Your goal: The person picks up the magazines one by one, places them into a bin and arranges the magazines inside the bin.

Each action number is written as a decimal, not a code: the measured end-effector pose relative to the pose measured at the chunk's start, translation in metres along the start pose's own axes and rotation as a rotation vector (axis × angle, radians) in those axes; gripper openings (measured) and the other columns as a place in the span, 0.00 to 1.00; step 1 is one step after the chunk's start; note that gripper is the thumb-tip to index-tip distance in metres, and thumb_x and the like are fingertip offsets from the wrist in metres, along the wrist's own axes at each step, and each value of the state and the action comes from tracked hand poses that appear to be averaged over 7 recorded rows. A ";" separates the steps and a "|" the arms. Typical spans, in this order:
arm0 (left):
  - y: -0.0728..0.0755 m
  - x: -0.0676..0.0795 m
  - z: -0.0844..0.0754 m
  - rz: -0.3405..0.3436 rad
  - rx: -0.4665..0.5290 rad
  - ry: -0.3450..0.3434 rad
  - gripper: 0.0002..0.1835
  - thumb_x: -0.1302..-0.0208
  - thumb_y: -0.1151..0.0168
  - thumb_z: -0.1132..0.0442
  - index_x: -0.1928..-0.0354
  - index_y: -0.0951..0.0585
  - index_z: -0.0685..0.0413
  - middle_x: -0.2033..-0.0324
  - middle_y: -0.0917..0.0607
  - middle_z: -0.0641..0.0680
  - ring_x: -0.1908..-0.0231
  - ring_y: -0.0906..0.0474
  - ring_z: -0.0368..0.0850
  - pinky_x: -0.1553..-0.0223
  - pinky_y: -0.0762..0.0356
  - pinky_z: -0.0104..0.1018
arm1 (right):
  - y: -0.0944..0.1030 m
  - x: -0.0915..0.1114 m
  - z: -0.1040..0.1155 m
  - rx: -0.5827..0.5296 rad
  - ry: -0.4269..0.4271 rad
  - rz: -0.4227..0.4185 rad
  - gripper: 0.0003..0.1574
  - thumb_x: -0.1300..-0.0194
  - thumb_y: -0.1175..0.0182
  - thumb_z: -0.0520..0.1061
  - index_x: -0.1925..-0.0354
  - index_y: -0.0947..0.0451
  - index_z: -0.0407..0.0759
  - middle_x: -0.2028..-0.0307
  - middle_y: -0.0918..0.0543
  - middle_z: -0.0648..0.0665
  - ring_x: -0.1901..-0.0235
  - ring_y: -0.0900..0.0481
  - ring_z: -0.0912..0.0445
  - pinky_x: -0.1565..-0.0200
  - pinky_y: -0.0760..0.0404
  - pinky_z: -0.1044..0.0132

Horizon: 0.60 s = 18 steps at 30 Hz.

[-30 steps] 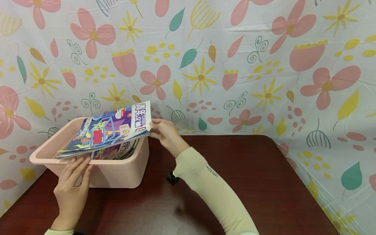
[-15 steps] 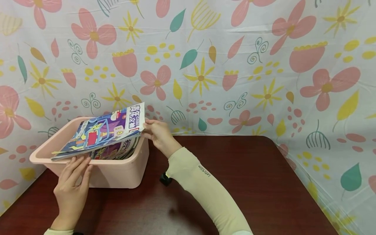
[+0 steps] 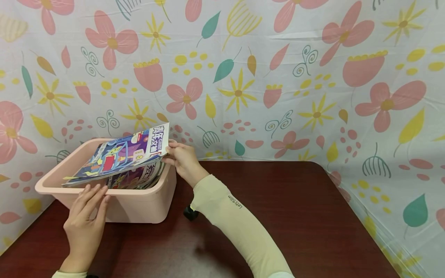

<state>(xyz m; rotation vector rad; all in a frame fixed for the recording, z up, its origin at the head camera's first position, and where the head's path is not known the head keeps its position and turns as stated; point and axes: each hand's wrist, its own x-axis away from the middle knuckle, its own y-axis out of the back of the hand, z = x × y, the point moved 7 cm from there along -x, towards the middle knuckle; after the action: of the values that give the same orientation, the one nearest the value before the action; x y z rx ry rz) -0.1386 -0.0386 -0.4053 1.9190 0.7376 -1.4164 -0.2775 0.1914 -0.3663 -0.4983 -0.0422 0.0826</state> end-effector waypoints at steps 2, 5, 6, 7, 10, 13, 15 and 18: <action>0.000 0.000 0.000 -0.001 0.000 0.001 0.15 0.41 0.32 0.66 0.52 0.16 0.64 0.52 0.17 0.65 0.43 0.26 0.62 0.31 0.39 0.46 | -0.001 0.000 -0.001 -0.004 -0.002 0.003 0.25 0.32 0.48 0.29 0.38 0.32 0.28 0.38 0.27 0.37 0.43 0.24 0.45 0.41 0.25 0.52; 0.000 0.000 0.000 -0.002 0.001 0.002 0.15 0.40 0.33 0.64 0.53 0.16 0.64 0.52 0.17 0.65 0.43 0.25 0.62 0.31 0.39 0.46 | -0.003 -0.001 -0.002 -0.004 -0.003 0.015 0.24 0.32 0.48 0.28 0.38 0.32 0.28 0.34 0.31 0.39 0.42 0.25 0.45 0.40 0.25 0.52; 0.000 0.000 0.000 -0.003 0.002 0.001 0.15 0.39 0.34 0.63 0.53 0.16 0.64 0.52 0.17 0.64 0.44 0.25 0.62 0.32 0.39 0.46 | -0.004 -0.001 -0.003 -0.002 -0.002 0.020 0.24 0.32 0.49 0.28 0.38 0.32 0.28 0.33 0.32 0.40 0.42 0.26 0.45 0.40 0.25 0.52; 0.000 0.000 0.000 -0.003 0.003 0.001 0.15 0.39 0.34 0.63 0.53 0.16 0.64 0.52 0.17 0.64 0.44 0.25 0.62 0.32 0.39 0.46 | -0.005 -0.001 -0.003 -0.002 -0.004 0.022 0.24 0.32 0.48 0.28 0.38 0.32 0.27 0.32 0.33 0.41 0.41 0.26 0.45 0.40 0.25 0.52; -0.001 0.000 0.000 0.001 -0.001 0.005 0.15 0.39 0.34 0.62 0.52 0.16 0.63 0.52 0.17 0.64 0.44 0.25 0.62 0.32 0.39 0.46 | -0.006 -0.001 -0.005 0.005 -0.008 0.020 0.24 0.32 0.48 0.28 0.38 0.31 0.27 0.32 0.33 0.41 0.41 0.26 0.45 0.40 0.25 0.51; 0.000 0.000 -0.001 0.004 -0.011 0.012 0.16 0.38 0.35 0.60 0.52 0.16 0.63 0.52 0.17 0.64 0.43 0.26 0.62 0.31 0.39 0.45 | -0.007 0.000 -0.007 0.020 -0.009 0.017 0.23 0.33 0.46 0.29 0.39 0.30 0.28 0.34 0.31 0.41 0.42 0.26 0.44 0.42 0.24 0.51; 0.000 -0.001 -0.003 -0.008 -0.010 0.008 0.17 0.36 0.37 0.57 0.53 0.16 0.64 0.53 0.16 0.65 0.43 0.26 0.61 0.32 0.38 0.45 | -0.008 0.001 -0.007 0.042 -0.006 0.020 0.23 0.33 0.45 0.29 0.40 0.29 0.28 0.36 0.29 0.40 0.43 0.24 0.44 0.44 0.22 0.52; 0.002 -0.003 -0.007 -0.051 0.022 -0.016 0.20 0.34 0.40 0.53 0.55 0.15 0.66 0.55 0.16 0.66 0.43 0.25 0.59 0.33 0.36 0.47 | -0.010 0.002 -0.007 0.088 -0.007 0.046 0.22 0.33 0.43 0.31 0.42 0.26 0.30 0.40 0.25 0.38 0.45 0.23 0.45 0.47 0.19 0.56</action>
<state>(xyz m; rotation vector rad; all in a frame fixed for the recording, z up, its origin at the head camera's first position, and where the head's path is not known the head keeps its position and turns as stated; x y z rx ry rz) -0.1335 -0.0343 -0.4004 1.9158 0.7710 -1.4747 -0.2741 0.1797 -0.3676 -0.4114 -0.0336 0.1305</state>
